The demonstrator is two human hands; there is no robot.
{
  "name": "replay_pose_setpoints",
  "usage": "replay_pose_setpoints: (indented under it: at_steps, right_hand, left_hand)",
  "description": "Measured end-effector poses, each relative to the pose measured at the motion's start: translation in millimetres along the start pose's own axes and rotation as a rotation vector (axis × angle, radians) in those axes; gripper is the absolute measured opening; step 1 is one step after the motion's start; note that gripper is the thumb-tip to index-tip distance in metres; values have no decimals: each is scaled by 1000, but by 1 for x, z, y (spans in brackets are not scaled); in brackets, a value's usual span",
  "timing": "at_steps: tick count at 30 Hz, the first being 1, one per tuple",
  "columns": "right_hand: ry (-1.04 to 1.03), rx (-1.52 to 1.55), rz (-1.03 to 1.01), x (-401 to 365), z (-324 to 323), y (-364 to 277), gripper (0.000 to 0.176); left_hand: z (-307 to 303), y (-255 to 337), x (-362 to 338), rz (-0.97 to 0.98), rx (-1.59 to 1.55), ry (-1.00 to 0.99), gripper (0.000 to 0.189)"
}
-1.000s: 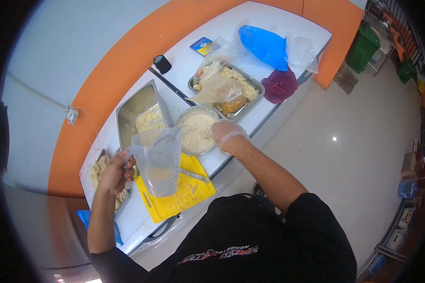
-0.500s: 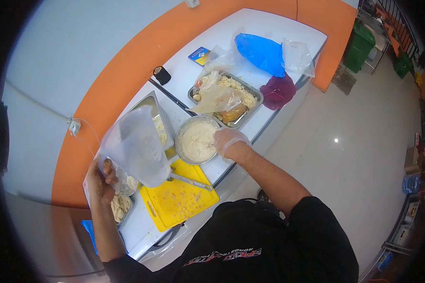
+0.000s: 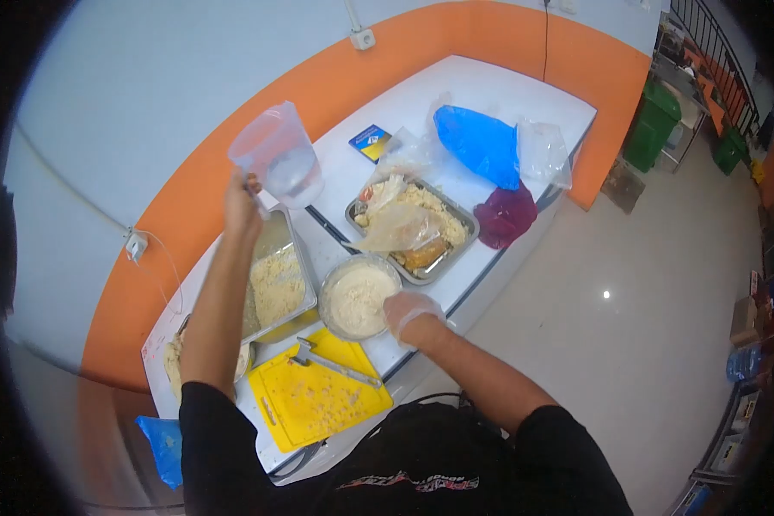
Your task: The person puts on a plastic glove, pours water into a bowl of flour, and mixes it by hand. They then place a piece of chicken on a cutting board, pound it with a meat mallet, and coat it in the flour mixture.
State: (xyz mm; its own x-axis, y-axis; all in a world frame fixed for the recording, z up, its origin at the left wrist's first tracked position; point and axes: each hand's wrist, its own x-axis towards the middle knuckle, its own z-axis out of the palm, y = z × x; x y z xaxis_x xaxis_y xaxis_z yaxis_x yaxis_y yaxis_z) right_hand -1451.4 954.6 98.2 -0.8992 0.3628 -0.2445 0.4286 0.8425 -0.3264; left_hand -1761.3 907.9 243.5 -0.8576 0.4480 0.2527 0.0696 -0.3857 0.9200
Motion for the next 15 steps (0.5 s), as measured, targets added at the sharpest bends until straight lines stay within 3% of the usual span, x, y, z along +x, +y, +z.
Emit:
replay_pose_setpoints:
  at_steps: [6, 15]
  right_hand:
    - [-21, 27, 31, -4, -4, 0, 24]
    - [64, 107, -12, -29, -13, 14, 22]
  left_hand:
    - [3, -142, 67, 87, 85, 25, 25]
    - [-5, -225, 56, 16, 75, 146, 24]
